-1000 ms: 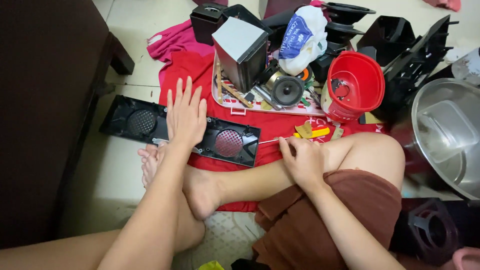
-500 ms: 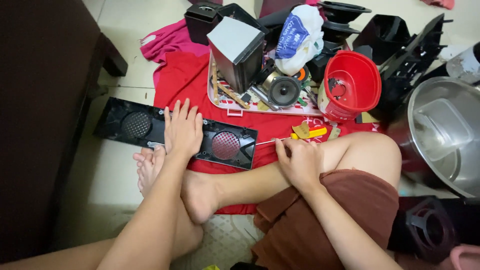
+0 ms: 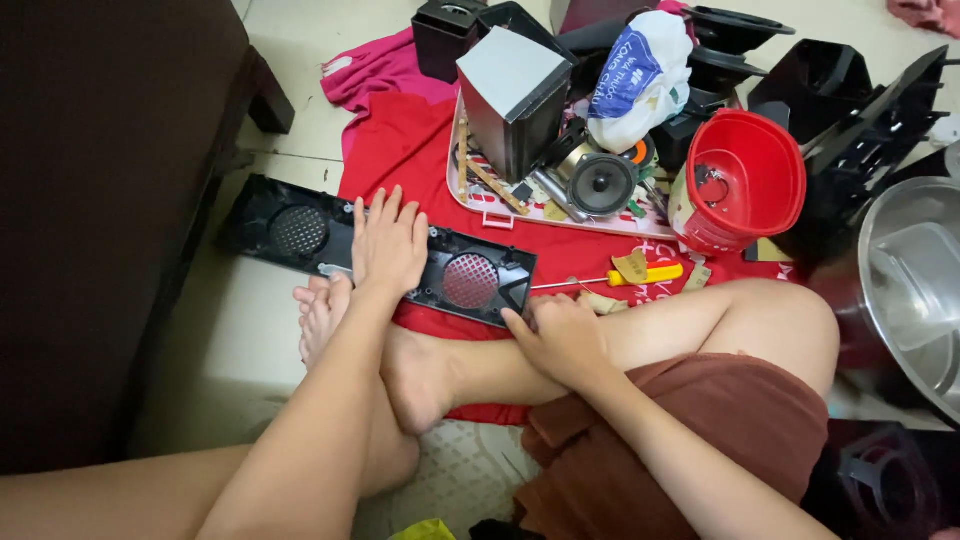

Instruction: Cleaning a speaker housing with a sponge, applying adhesive strips, and sorting screws from a bowl for assembly.

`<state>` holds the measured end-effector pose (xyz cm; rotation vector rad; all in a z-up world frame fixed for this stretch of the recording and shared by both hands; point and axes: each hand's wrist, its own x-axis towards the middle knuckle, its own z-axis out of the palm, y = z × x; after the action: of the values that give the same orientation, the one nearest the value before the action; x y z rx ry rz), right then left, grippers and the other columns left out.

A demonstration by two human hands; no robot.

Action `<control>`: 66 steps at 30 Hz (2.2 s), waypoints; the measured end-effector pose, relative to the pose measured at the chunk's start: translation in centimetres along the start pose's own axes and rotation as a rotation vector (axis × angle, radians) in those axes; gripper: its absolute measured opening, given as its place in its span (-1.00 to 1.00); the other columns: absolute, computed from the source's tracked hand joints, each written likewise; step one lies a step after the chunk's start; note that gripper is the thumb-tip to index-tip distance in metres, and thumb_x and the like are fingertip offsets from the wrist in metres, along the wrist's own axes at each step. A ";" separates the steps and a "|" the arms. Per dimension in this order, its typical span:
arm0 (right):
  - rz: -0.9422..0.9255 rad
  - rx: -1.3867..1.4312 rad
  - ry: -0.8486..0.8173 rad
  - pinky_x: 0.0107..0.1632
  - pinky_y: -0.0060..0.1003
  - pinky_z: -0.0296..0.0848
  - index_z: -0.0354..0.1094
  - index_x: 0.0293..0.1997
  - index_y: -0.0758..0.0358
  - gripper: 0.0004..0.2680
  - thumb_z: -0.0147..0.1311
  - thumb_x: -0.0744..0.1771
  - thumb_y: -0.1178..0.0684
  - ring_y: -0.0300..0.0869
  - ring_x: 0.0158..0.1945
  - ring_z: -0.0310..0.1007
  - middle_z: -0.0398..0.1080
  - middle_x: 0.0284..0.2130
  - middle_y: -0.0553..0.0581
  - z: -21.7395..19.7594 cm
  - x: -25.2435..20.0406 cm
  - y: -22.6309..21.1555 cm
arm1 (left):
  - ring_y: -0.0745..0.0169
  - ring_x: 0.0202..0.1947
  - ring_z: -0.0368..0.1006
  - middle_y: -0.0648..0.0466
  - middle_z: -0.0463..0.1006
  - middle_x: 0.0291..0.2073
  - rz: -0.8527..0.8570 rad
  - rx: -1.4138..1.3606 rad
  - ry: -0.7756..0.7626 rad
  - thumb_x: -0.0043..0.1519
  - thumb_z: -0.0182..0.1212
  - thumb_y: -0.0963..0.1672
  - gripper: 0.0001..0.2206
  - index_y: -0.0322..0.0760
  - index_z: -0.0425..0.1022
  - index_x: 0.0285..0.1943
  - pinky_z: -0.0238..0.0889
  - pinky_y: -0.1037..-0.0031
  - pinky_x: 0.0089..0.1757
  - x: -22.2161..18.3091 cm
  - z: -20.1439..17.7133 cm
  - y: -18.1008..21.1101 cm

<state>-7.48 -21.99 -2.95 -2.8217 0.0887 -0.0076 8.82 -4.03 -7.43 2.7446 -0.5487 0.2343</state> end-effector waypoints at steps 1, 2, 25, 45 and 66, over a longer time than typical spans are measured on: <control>0.000 -0.002 -0.002 -0.14 0.00 0.22 0.29 -0.56 0.24 -0.65 -0.18 0.27 -0.25 0.06 -0.29 0.36 0.36 -0.59 0.20 -0.2 0.1 0.0 | 0.08 0.25 -0.01 -0.03 0.25 0.16 -0.001 -0.002 -0.001 0.28 -0.37 0.02 -0.59 -0.20 0.36 0.08 -0.43 0.17 0.20 0.1 0.0 -0.1; 0.015 0.041 -0.007 -0.13 -0.07 0.23 0.33 -0.46 0.19 -0.69 -0.14 0.26 -0.24 -0.01 -0.28 0.37 0.38 -0.57 0.12 -0.4 0.1 0.0 | 0.07 0.24 0.00 -0.04 0.27 0.14 -0.006 0.003 0.026 0.28 -0.34 0.01 -0.60 -0.21 0.37 0.07 -0.42 0.18 0.19 0.1 0.0 -0.3; 0.179 0.062 -0.176 -0.16 -0.10 0.39 0.36 -0.11 0.04 -0.75 0.05 0.19 -0.11 -0.12 -0.21 0.44 0.44 -0.41 -0.10 -1.3 0.7 -0.5 | 0.12 0.06 0.19 0.02 0.44 -0.13 0.005 0.025 0.254 0.25 -0.25 -0.02 -0.66 -0.21 0.46 -0.12 -0.33 0.19 0.16 0.4 1.7 -1.1; 1.027 1.378 0.250 -0.28 -0.44 0.22 0.30 -0.19 0.34 -0.48 -0.29 0.18 -0.42 -0.29 -0.36 0.26 0.34 -0.35 0.10 -10.4 4.8 10.1 | 0.03 -0.08 0.24 -0.03 0.47 -0.17 0.027 0.012 0.288 0.15 -0.13 -0.08 -0.71 -0.36 0.48 -0.24 -0.18 0.20 0.11 -0.1 -0.9 0.2; 0.756 1.838 -0.058 -0.60 -0.47 -0.08 -0.14 -0.75 0.03 -0.75 -0.17 0.22 0.02 -0.40 -0.74 -0.18 -0.15 -0.77 -0.13 -12.6 -7.8 6.4 | 0.08 0.20 0.08 0.08 0.40 0.03 0.022 -0.183 0.191 0.37 -0.36 -0.02 -0.63 -0.17 0.43 -0.01 -0.53 0.00 0.14 1.7 -1.9 -1.2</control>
<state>-15.88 -31.48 7.05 -0.8527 0.6851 0.1033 10.66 -2.96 -5.62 2.5068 -0.5213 0.4244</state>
